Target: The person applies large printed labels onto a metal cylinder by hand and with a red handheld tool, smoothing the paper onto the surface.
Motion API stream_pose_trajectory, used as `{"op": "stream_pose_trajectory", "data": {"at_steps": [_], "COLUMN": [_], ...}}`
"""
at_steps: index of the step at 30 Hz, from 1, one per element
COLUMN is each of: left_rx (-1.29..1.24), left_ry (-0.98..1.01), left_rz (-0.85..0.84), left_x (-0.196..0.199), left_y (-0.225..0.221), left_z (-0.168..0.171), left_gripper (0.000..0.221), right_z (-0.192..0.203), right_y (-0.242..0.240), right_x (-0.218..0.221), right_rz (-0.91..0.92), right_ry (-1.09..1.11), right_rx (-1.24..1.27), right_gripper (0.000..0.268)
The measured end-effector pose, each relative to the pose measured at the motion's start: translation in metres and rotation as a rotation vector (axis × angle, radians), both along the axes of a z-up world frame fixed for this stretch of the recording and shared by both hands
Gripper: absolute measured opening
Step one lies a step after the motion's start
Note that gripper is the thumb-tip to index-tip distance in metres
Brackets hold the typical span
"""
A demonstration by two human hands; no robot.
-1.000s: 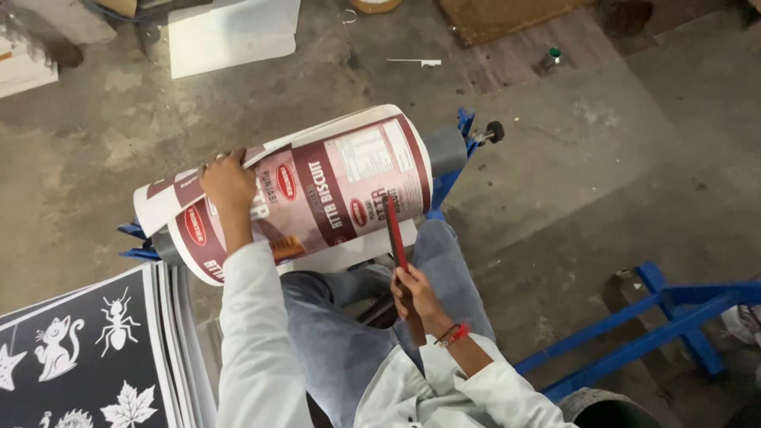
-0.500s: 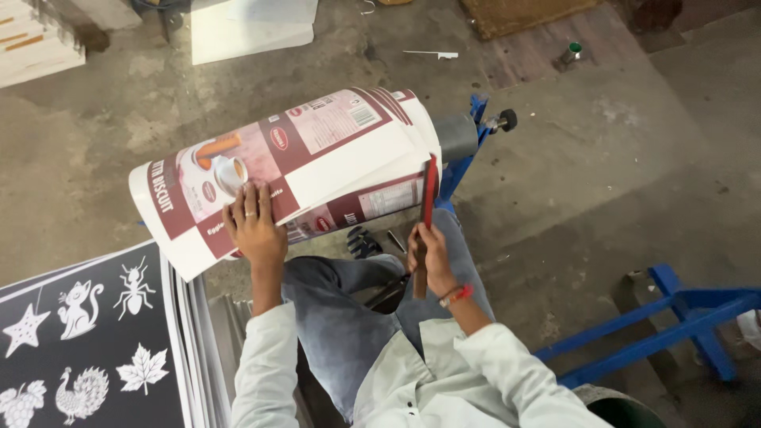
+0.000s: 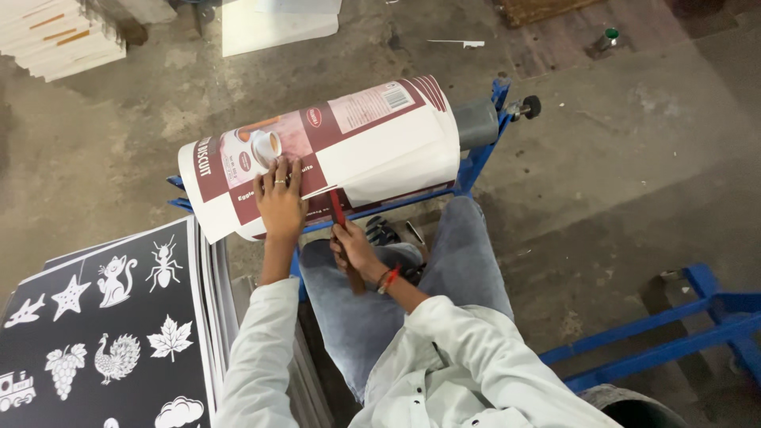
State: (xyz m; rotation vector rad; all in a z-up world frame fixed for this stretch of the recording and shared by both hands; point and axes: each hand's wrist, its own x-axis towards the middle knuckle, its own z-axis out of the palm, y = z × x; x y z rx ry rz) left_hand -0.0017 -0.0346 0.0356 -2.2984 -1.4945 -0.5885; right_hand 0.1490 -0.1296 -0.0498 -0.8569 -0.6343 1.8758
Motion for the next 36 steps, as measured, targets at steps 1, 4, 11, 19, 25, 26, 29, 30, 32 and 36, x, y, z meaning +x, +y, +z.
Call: {"op": "stream_pose_trajectory", "data": {"at_steps": [1, 4, 11, 19, 25, 26, 29, 30, 32, 36], "left_rx": [-0.008, -0.027, -0.171, -0.036, 0.053, 0.062, 0.048, 0.038, 0.055, 0.039], "left_ry": [-0.001, 0.006, -0.105, -0.191, -0.220, -0.214, -0.166, -0.144, -0.119, -0.093], "left_rz": [-0.022, -0.056, 0.110, 0.111, 0.043, 0.040, 0.057, 0.063, 0.060, 0.074], "left_x": [-0.003, -0.011, -0.022, -0.013, -0.009, -0.010, -0.009, -0.009, -0.012, -0.021], "left_y": [-0.001, 0.011, 0.125, 0.144, 0.078, 0.064, 0.025, 0.014, -0.009, -0.028], "left_z": [0.003, 0.006, -0.001, -0.011, -0.005, -0.005, -0.001, 0.001, 0.004, 0.015], "left_gripper": [0.074, 0.084, 0.052, 0.042, 0.055, 0.060, 0.067, 0.068, 0.067, 0.066], "right_z": [0.013, 0.047, 0.076, 0.052, 0.019, 0.013, 0.000, -0.004, -0.010, -0.019], "right_y": [-0.001, 0.012, 0.026, 0.000, 0.002, -0.002, -0.029, -0.042, -0.066, -0.085], "right_x": [0.008, 0.049, 0.071, 0.126, 0.158, 0.158, 0.156, 0.153, 0.151, 0.157], "right_rz": [0.039, 0.146, 0.192, 0.141, -0.112, -0.150, -0.208, -0.222, -0.228, -0.281], "right_ry": [0.064, 0.162, 0.067, -0.003, 0.095, 0.150, 0.234, 0.250, 0.194, 0.139], "right_rx": [0.024, 0.083, 0.055, -0.001, 0.026, 0.063, 0.088, 0.084, 0.092, 0.108], "right_gripper": [0.024, 0.025, 0.026, 0.021, 0.024, 0.025, 0.025, 0.025, 0.025, 0.027]}}
